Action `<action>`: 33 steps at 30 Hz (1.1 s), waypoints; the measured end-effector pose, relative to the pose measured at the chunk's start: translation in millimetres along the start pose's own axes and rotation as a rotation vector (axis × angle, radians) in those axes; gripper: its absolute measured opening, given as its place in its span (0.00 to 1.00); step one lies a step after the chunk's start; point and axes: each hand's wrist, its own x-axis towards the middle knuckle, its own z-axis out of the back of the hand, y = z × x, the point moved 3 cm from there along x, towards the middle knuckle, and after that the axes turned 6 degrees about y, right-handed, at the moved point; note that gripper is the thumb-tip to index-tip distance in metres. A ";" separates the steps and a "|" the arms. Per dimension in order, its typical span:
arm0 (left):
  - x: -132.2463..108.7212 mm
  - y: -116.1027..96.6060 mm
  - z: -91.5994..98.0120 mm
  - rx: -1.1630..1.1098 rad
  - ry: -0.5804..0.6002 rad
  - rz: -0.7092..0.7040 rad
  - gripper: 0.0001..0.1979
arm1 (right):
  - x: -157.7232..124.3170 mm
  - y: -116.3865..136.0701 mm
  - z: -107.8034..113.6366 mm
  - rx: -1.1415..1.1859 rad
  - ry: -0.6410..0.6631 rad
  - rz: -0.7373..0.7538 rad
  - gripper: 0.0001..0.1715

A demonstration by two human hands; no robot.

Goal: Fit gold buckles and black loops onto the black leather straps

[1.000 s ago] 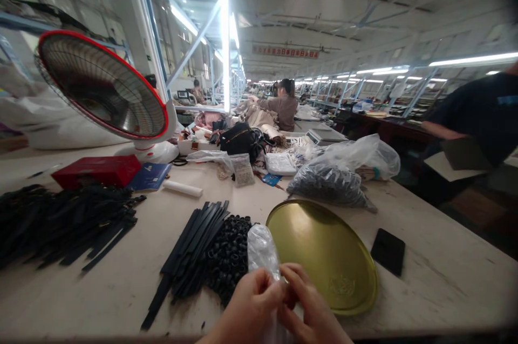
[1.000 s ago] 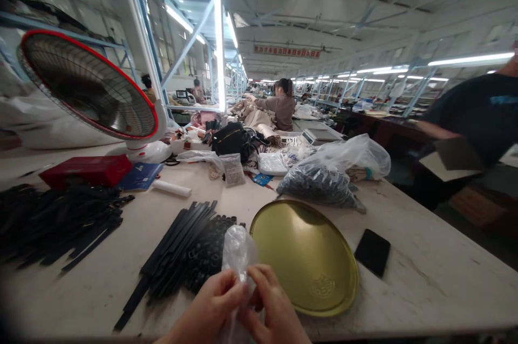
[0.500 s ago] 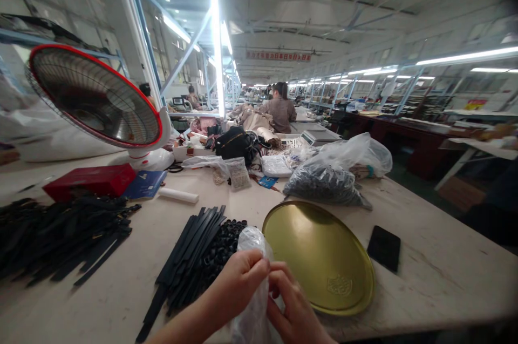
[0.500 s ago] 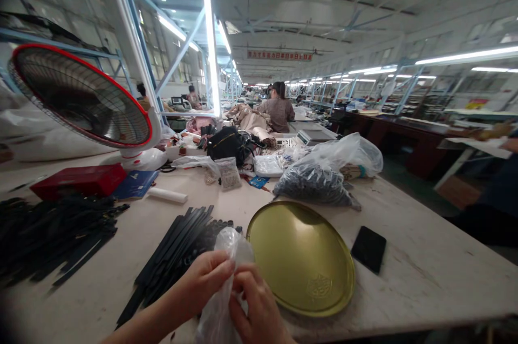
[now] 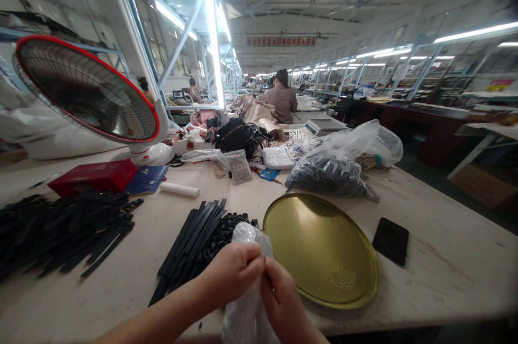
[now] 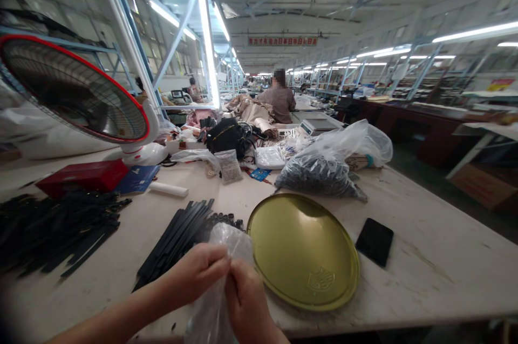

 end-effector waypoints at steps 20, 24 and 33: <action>-5.8 -36.2 16.2 -0.540 -0.008 -0.123 0.19 | -9.5 2.7 48.1 -0.439 0.091 -0.062 0.12; -8.8 -17.1 4.2 -0.035 0.090 -0.290 0.10 | -25.8 -10.4 68.1 -0.291 -0.028 -0.124 0.12; 22.9 -31.4 -40.0 0.260 0.046 -0.136 0.08 | -29.4 -7.8 60.1 0.119 -0.090 -0.208 0.09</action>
